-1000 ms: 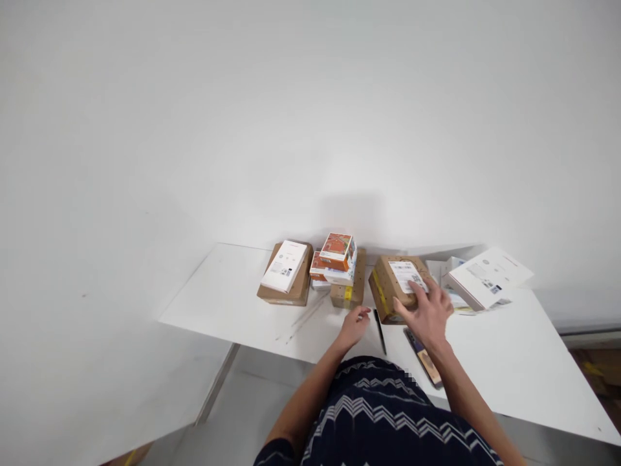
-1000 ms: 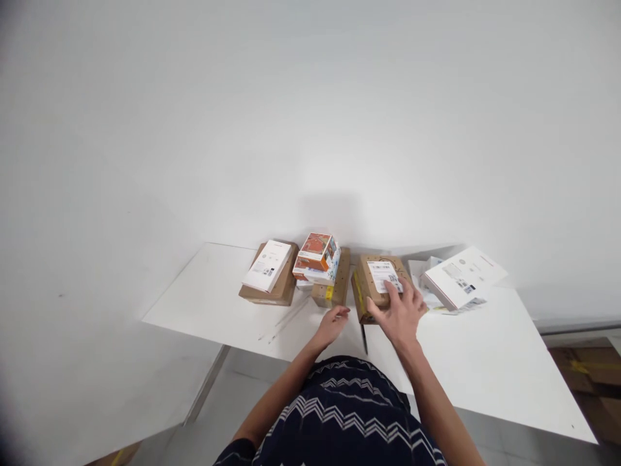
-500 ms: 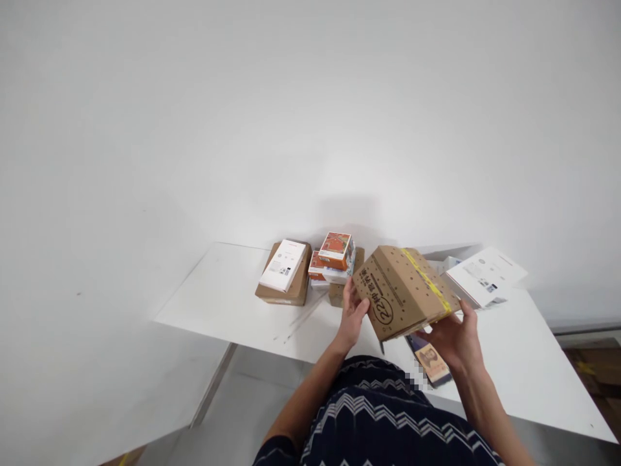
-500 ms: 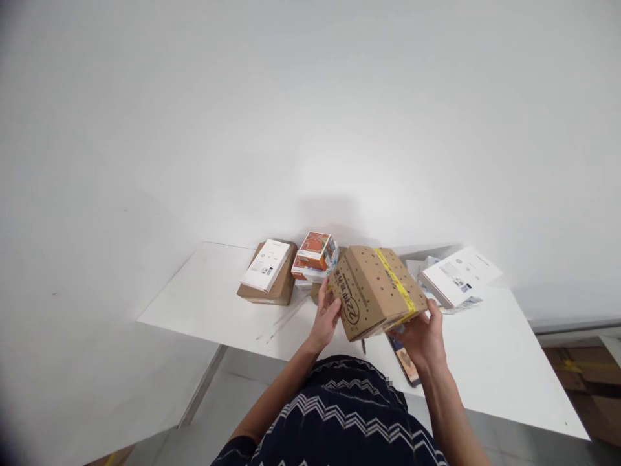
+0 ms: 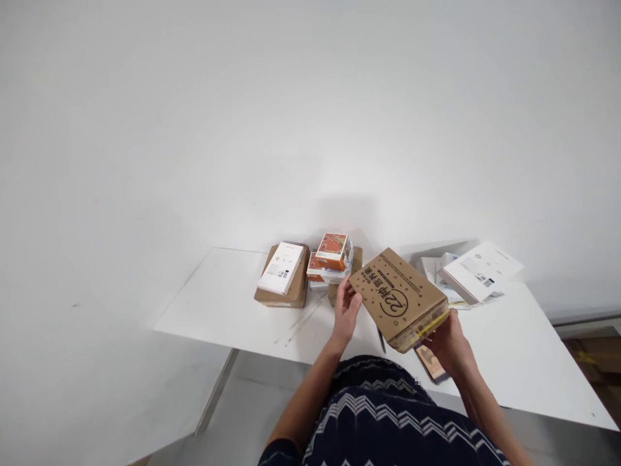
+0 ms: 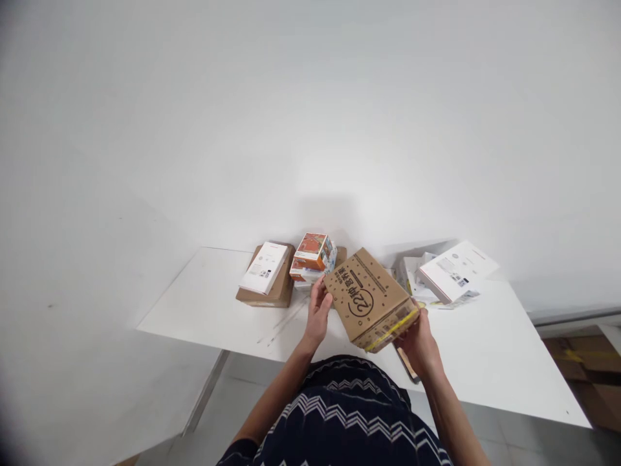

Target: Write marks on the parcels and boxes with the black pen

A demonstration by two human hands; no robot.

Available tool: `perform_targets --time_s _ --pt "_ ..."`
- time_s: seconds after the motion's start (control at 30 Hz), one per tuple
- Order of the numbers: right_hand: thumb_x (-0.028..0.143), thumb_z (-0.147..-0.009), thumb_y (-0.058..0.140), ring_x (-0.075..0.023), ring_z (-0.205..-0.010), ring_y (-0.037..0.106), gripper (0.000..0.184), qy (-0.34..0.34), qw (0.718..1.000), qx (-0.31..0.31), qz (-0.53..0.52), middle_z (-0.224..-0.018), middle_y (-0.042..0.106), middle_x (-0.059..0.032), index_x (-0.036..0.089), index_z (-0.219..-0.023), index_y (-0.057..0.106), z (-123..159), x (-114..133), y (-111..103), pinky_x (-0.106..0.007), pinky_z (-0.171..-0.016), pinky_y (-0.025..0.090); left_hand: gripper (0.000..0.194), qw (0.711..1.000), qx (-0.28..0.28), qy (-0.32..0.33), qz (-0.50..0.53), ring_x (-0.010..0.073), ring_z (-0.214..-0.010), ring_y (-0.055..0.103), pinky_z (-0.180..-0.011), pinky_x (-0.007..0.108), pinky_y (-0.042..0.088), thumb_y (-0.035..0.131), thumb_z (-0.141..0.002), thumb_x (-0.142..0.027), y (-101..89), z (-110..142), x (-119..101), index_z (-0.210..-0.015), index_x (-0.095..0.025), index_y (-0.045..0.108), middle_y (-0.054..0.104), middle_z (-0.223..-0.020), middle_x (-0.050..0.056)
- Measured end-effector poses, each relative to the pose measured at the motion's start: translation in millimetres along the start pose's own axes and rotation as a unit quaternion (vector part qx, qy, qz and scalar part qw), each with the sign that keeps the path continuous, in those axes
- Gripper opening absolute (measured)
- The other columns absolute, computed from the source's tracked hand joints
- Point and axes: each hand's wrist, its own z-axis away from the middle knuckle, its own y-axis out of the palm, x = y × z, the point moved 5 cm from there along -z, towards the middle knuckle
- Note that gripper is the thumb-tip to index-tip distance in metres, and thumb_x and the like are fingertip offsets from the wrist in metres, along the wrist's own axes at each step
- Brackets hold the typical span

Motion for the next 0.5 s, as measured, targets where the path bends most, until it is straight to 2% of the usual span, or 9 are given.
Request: perform_targets --time_s 0.07,0.17,0.33,0.5 --pt "0.063 -0.080 0.051 -0.0201 -0.072 0.063 0.045 -0.069 0.995 -0.058 0.045 -0.088 0.070 -0.0007 0.027 -0.106 0.061 -3 4 -10 -0.032 -0.062 0.053 0.062 1.000 -0.005 -0.009 -0.022 0.0227 -0.114 0.056 -0.100 0.039 0.043 0.065 -0.080 -0.051 -1.2 0 5 -0.133 -0.025 0.045 0.057 -0.130 0.012" --pt "0.067 -0.081 0.047 -0.0193 -0.072 0.061 0.051 -0.140 0.977 -0.103 0.124 -0.085 0.069 -0.0003 0.023 -0.102 0.063 -8 6 -25 -0.030 -0.059 0.053 0.067 0.998 -0.016 -0.032 -0.046 0.0230 -0.110 0.058 -0.097 0.040 0.046 0.064 -0.078 -0.056 -3.8 0 14 -0.134 -0.025 0.046 0.057 -0.129 0.013" --pt "0.070 -0.081 0.044 -0.0177 -0.066 0.058 0.055 -0.163 0.964 -0.127 0.167 -0.073 0.065 0.0004 0.020 -0.093 0.063 -13 6 -38 -0.027 -0.053 0.048 0.069 0.996 -0.021 -0.051 -0.076 0.0206 -0.103 0.060 -0.090 0.035 0.049 0.064 -0.079 -0.054 -7.1 0 20 -0.138 -0.023 0.045 0.061 -0.122 0.012" --pt "0.064 -0.082 0.045 -0.0219 -0.073 0.062 0.053 -0.182 0.956 -0.120 0.197 -0.083 0.070 -0.0033 0.020 -0.102 0.066 -9 15 -34 -0.030 -0.057 0.050 0.065 0.996 -0.021 -0.049 -0.077 0.0191 -0.102 0.061 -0.092 0.032 0.048 0.067 -0.079 -0.047 -6.7 0 15 -0.136 -0.021 0.049 0.065 -0.116 0.009"
